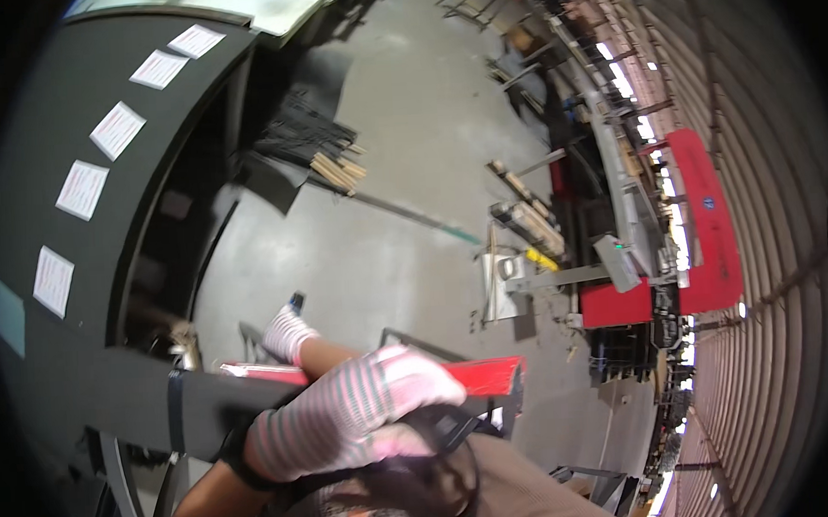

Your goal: The recorder applies adhesive tape and quality control labels to finished industrial building panels.

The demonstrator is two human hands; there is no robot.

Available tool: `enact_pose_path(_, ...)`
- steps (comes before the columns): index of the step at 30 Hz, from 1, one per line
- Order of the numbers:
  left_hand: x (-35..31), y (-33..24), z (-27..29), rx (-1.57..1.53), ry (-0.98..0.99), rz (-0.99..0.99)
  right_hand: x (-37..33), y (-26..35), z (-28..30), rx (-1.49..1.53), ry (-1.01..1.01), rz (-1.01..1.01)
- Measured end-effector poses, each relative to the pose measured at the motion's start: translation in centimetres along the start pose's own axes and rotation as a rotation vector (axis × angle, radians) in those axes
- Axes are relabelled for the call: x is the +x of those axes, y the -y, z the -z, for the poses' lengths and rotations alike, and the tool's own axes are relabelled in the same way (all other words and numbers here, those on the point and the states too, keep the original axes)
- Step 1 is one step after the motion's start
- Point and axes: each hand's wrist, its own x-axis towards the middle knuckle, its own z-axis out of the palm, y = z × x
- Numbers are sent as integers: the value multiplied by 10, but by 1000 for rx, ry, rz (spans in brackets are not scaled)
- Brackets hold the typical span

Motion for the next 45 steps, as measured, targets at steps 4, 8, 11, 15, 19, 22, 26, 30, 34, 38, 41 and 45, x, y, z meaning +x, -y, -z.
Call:
enact_pose_path(4, 2, -5, -7, 58, -104, -31, -15, -15, -6, -258, 77, -24)
enact_pose_path(8, 12, -6, -9, 67, -91, -59, -15, -36, -28, -382, 111, -75)
enact_pose_path(11, 27, -2, -14, -48, 1, -92, -22, -37, -38, -400, 127, -108)
enact_pose_path(15, 42, 3, -17, 63, 142, -119, -18, -12, -14, -349, 139, -33)
enact_pose_path(19, 53, 3, -23, 27, 195, -145, -11, 0, 0, -326, 101, -18)
enact_pose_path(22, 65, 13, -41, -155, 275, -145, -23, -10, -12, -292, 89, -66)
enact_pose_path(26, 57, 29, -39, -427, 467, 5, -21, -1, -7, -273, 48, -60)
enact_pose_path(30, 56, 30, -41, -535, 538, -39, -23, -7, -14, -209, 9, -108)
enact_pose_path(34, 39, 31, -29, -485, 410, -8, -12, -1, -7, -156, -39, -90)
enact_pose_path(38, 52, 15, -41, -466, 358, -6, -16, -5, -8, -124, -70, -119)
enact_pose_path(41, 38, 31, -46, -496, 273, 45, -14, -1, -6, -99, -88, -124)
enact_pose_path(45, 13, 13, -48, -247, 84, 71, -8, -3, -7, -66, -132, -146)
